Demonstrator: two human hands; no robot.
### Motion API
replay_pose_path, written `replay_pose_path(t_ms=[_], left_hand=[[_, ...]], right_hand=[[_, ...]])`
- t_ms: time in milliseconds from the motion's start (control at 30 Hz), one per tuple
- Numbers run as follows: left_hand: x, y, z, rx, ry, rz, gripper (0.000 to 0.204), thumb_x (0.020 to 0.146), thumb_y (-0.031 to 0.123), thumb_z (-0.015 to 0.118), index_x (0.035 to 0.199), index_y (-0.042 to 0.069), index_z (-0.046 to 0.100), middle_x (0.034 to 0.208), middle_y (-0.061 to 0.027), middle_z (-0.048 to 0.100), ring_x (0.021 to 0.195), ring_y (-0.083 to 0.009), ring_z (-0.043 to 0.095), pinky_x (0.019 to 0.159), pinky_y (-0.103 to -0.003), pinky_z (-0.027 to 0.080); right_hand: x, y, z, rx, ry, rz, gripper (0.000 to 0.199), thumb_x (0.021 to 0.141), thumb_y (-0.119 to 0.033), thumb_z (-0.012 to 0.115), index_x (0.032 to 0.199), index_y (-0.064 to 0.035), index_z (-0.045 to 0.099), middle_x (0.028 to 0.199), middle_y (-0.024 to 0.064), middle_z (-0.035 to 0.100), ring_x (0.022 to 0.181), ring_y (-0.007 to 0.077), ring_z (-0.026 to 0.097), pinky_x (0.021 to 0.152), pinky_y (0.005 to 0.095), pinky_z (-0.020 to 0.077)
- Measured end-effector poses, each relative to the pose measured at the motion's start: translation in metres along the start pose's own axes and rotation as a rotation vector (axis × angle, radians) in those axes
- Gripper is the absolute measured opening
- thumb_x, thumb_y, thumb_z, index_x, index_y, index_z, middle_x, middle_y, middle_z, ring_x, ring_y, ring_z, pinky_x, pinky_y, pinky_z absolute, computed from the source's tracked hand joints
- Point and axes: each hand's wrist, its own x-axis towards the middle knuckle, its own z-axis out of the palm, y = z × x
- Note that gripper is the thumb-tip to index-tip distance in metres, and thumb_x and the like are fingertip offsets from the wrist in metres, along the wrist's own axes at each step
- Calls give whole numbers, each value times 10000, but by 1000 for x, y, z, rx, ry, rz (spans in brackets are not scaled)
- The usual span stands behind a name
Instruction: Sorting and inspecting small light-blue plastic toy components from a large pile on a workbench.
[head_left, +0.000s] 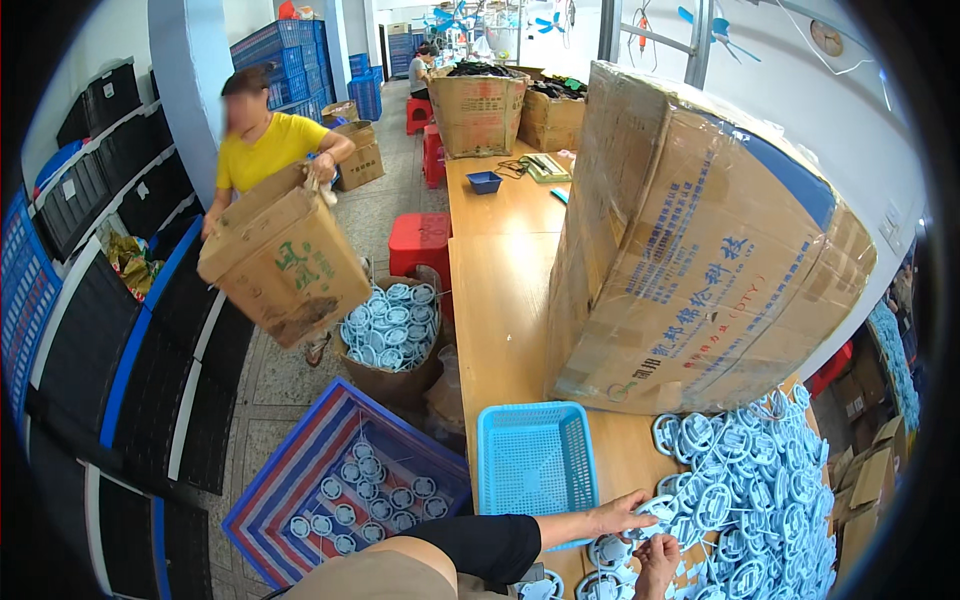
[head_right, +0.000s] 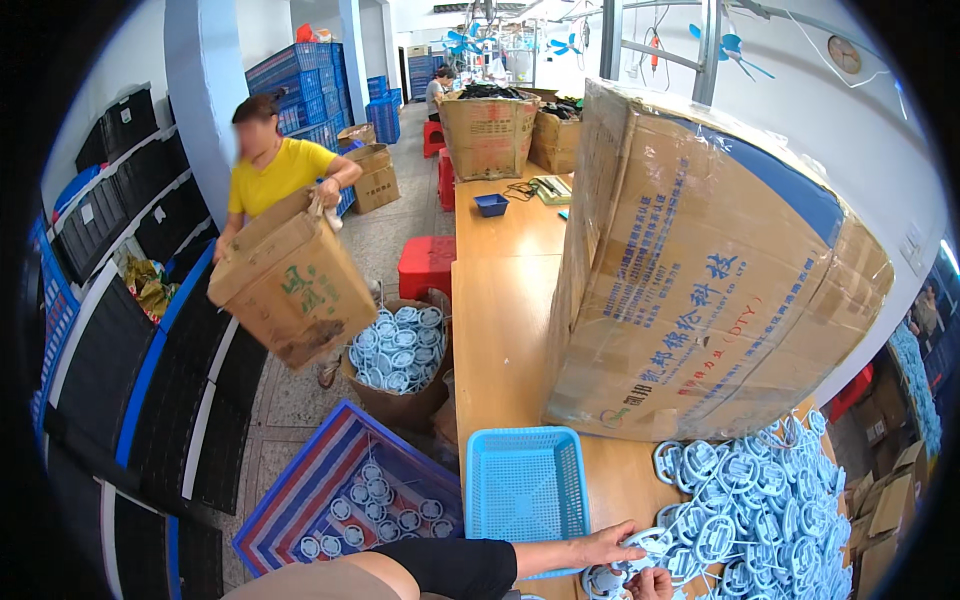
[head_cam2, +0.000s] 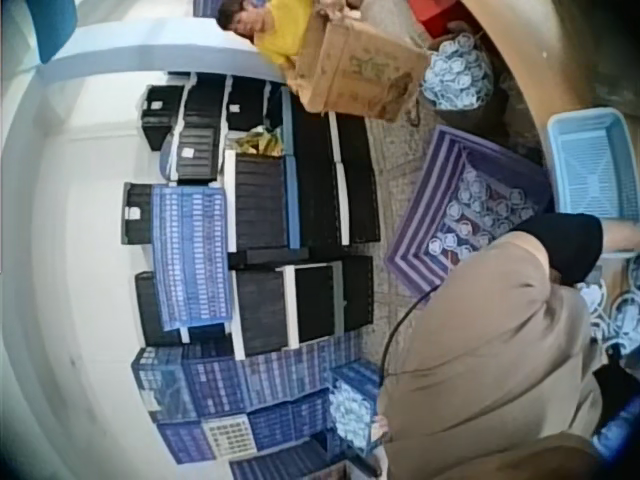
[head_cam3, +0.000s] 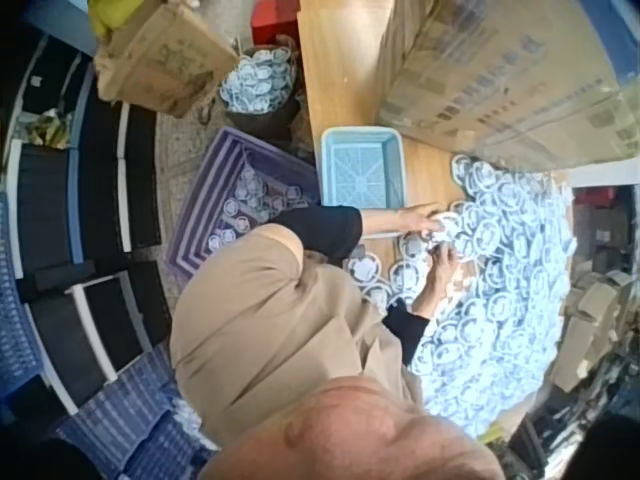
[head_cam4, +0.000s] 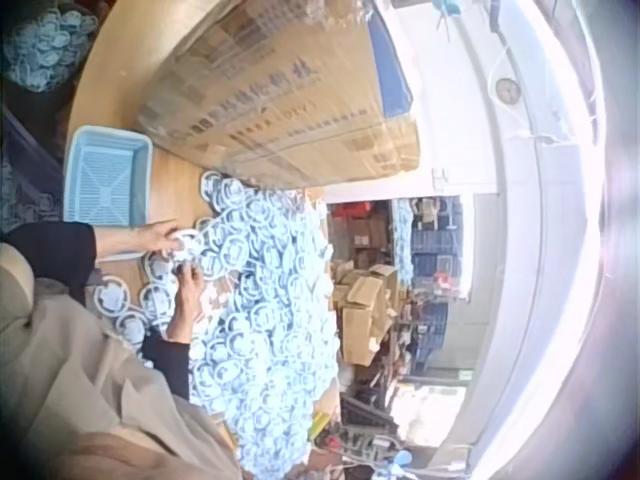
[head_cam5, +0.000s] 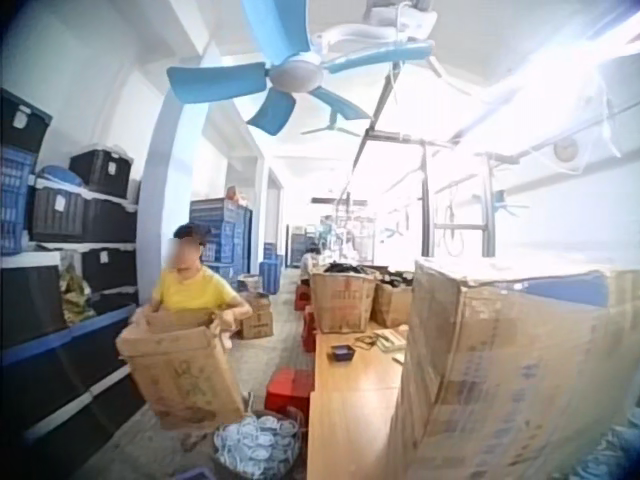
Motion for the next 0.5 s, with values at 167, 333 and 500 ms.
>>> replay_pose_path(t_ms=[167, 333, 500], left_hand=[[-12, 5, -5, 63, 46, 45, 480, 836, 237, 638, 1246, 102, 427, 1013, -42, 574, 811, -113, 577, 534, -262, 530], [-12, 4, -2, 38, -40, -8, 498, 857, 234, 620, 1300, 100, 436, 1067, -48, 581, 870, -126, 591, 551, -273, 562], [-6, -8, -11, -2, -53, 42, 513, 847, 164, 641, 1295, 30, 431, 1146, -68, 571, 1008, -138, 556, 843, -310, 496]], right_hand=[[-6, -2, 5, -93, -83, 20, 160, 887, -160, 594, 810, -47, 510, 629, 43, 554, 517, 121, 549, 479, 234, 479], [-10, 12, -10, -388, 166, -123, 166, 868, -143, 587, 992, -56, 519, 865, 65, 587, 726, 121, 575, 585, 237, 481], [-23, 1, 19, 29, 34, -49, 405, 894, -140, 581, 1257, -22, 445, 1109, 62, 566, 977, 156, 546, 841, 308, 461]])
